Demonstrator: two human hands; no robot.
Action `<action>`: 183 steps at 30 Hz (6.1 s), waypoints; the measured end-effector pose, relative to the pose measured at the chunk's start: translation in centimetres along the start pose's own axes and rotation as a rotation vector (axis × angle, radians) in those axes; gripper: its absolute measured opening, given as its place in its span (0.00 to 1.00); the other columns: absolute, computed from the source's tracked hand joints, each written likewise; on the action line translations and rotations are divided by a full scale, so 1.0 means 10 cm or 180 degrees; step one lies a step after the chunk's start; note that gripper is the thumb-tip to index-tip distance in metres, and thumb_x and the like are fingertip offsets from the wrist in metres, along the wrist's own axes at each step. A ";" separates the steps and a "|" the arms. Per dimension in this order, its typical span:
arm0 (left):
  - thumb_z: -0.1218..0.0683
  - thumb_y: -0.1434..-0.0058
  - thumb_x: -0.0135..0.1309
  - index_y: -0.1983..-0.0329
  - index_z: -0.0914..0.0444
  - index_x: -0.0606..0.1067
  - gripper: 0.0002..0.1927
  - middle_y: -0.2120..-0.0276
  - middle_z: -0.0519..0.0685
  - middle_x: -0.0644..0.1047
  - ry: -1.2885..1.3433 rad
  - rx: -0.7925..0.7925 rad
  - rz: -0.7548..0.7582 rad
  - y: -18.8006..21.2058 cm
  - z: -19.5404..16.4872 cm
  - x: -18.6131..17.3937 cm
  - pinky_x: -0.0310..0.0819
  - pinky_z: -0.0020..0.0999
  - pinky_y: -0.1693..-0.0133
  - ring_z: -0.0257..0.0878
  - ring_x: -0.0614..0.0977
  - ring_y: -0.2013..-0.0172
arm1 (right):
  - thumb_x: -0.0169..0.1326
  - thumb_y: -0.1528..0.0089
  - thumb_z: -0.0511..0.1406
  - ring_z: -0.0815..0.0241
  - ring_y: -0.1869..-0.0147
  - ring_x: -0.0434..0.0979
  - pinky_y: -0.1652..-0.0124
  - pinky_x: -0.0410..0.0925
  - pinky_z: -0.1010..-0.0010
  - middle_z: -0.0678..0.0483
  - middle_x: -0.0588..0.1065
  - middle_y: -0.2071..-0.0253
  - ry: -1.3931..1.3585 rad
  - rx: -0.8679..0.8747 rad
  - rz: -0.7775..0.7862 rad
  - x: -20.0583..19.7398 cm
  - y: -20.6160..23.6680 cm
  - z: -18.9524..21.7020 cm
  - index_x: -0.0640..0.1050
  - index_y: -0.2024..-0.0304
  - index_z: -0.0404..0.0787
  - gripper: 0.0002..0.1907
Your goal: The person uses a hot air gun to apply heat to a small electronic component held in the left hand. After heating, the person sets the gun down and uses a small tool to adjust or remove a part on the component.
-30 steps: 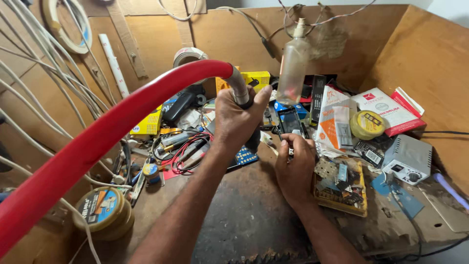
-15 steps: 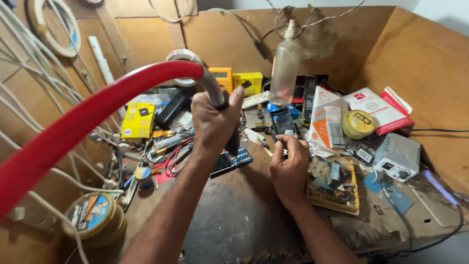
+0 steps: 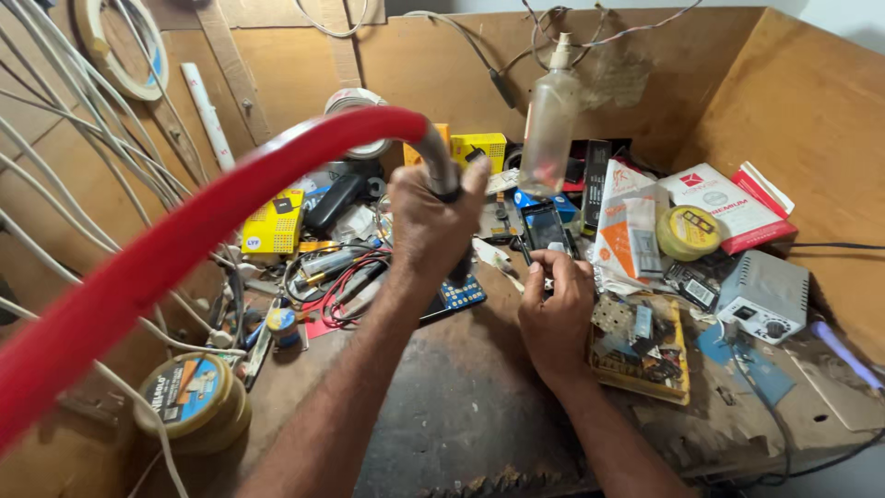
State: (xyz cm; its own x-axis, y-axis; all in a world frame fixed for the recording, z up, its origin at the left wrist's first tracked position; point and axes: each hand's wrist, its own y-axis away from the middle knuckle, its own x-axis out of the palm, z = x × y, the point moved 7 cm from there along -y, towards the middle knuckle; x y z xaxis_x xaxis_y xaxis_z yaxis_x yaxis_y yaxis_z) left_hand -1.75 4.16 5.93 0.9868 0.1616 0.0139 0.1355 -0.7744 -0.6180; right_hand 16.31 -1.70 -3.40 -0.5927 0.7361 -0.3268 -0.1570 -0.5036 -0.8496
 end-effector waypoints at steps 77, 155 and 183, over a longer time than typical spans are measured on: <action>0.54 0.37 0.59 0.83 0.63 0.73 0.19 0.87 0.45 0.75 0.0156 -0.0081 -0.0384 -0.05 0.01 0.02 0.71 0.31 0.82 0.31 0.78 0.86 | 0.52 0.35 0.30 0.47 0.54 0.74 0.52 0.68 0.57 0.47 0.77 0.61 -0.0059 0.0369 0.0143 0.04 0.02 -0.14 0.78 0.57 0.35 0.06; 0.52 0.37 0.60 0.86 0.65 0.73 0.22 0.89 0.46 0.73 -0.0229 -0.0192 -0.0353 0.01 -0.01 0.01 0.65 0.32 0.83 0.30 0.74 0.87 | 0.54 0.36 0.29 0.49 0.54 0.74 0.56 0.71 0.61 0.46 0.77 0.61 -0.0096 0.0457 0.0123 0.04 0.02 -0.14 0.78 0.58 0.34 0.05; 0.53 0.37 0.59 0.86 0.63 0.73 0.21 0.89 0.43 0.74 0.0026 -0.0402 -0.0386 0.04 0.07 0.07 0.66 0.29 0.84 0.29 0.75 0.87 | 0.53 0.35 0.29 0.48 0.52 0.74 0.53 0.69 0.60 0.46 0.77 0.60 -0.0123 0.0283 0.0031 -0.01 0.00 -0.09 0.78 0.58 0.35 0.05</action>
State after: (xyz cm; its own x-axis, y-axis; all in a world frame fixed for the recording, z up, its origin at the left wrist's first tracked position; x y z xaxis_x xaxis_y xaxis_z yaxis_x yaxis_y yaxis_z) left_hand -1.08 4.42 5.15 0.9631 0.2539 0.0891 0.2632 -0.8203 -0.5077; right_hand 17.04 -1.40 -3.77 -0.6243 0.7139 -0.3171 -0.2195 -0.5499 -0.8059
